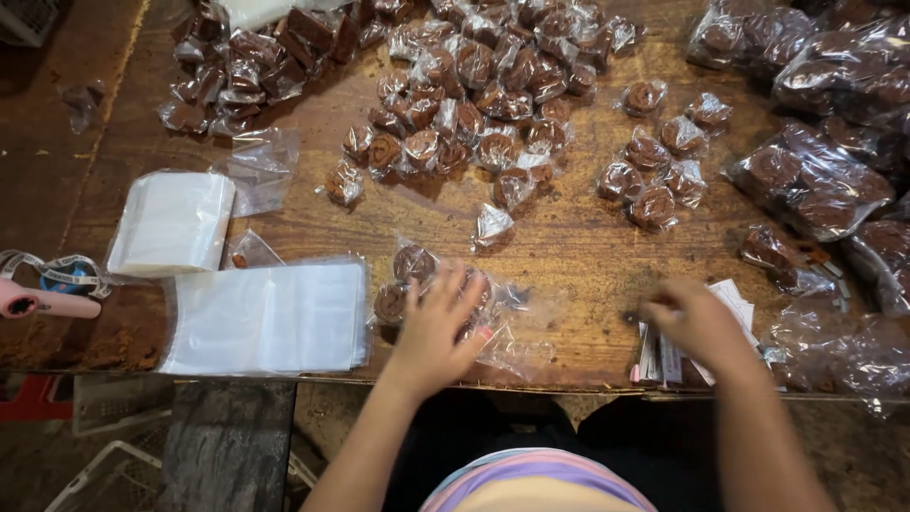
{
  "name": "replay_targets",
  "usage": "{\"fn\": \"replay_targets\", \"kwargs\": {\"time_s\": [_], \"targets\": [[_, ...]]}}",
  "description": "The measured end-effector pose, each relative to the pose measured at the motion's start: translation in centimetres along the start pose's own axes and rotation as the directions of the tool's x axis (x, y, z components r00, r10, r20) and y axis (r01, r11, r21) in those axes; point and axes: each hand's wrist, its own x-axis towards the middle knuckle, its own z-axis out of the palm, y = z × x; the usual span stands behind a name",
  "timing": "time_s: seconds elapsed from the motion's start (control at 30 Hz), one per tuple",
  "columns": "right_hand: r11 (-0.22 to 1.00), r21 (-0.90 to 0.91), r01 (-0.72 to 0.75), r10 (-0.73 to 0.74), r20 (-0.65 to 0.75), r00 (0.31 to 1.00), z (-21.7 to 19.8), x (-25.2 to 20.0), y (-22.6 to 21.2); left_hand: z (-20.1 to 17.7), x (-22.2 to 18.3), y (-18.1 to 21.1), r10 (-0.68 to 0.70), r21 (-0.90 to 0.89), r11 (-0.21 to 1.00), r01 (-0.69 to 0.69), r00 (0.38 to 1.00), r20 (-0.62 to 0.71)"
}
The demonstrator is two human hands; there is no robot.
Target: Packing small individually wrapped cakes into larger plastic bags, adding a paper label, and sealing the bags using a manual bag neck sealer.
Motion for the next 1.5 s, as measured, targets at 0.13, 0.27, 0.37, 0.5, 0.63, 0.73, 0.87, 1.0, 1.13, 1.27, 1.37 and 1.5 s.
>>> {"fn": "replay_targets", "kwargs": {"time_s": [0.13,0.27,0.37,0.5,0.63,0.73,0.87,1.0,1.13,1.27,1.37,1.5], "targets": [[0.992,0.012,-0.128,0.129,-0.073,0.989,-1.8,-1.6,4.1,3.0,1.3,-5.6,0.180,0.237,0.965,-0.114,0.943,-0.279],[0.998,0.009,-0.055,0.055,-0.072,0.996,1.0,-1.4,9.5,5.7,2.1,-5.7,0.207,0.342,0.934,-0.108,0.940,-0.271],[0.990,-0.097,0.104,-0.119,-0.168,0.979,3.3,-0.9,12.9,7.2,2.8,-5.2,0.160,0.355,0.935,-0.012,0.907,-0.389],[0.976,-0.133,0.170,-0.195,-0.206,0.959,3.9,0.6,12.7,8.1,3.2,-5.0,0.105,0.326,0.942,0.074,0.860,-0.500],[0.991,-0.124,0.055,-0.068,-0.108,0.992,4.1,1.7,11.3,8.3,3.3,-5.1,0.119,0.342,0.936,0.081,0.842,-0.526],[0.978,-0.117,0.174,-0.187,-0.106,0.977,4.8,2.3,11.6,8.2,3.2,-5.1,0.107,0.322,0.943,0.077,0.850,-0.515],[0.974,0.221,-0.054,0.084,-0.124,0.989,2.8,0.4,7.7,8.2,3.3,-5.1,0.121,0.359,0.929,0.085,0.849,-0.514],[0.835,0.550,-0.027,0.248,-0.331,0.910,-0.4,-3.1,2.0,8.1,3.3,-5.0,0.121,0.362,0.929,0.082,0.855,-0.504],[0.681,0.726,0.101,0.149,-0.272,0.951,4.1,2.1,7.3,8.4,3.5,-5.3,0.119,0.348,0.934,0.077,0.853,-0.508],[0.673,0.699,0.240,-0.027,-0.302,0.953,8.7,4.6,5.2,9.1,3.6,-5.8,0.184,0.279,0.960,-0.021,0.797,-0.575],[0.599,0.788,0.142,-0.036,-0.151,0.988,9.6,3.5,0.2,8.9,3.5,-5.6,0.197,0.270,0.962,-0.039,0.783,-0.590],[0.498,0.867,-0.015,-0.092,0.070,0.993,13.3,5.5,-0.8,8.5,3.0,-2.3,0.245,0.200,0.968,-0.151,0.743,-0.623]]}}
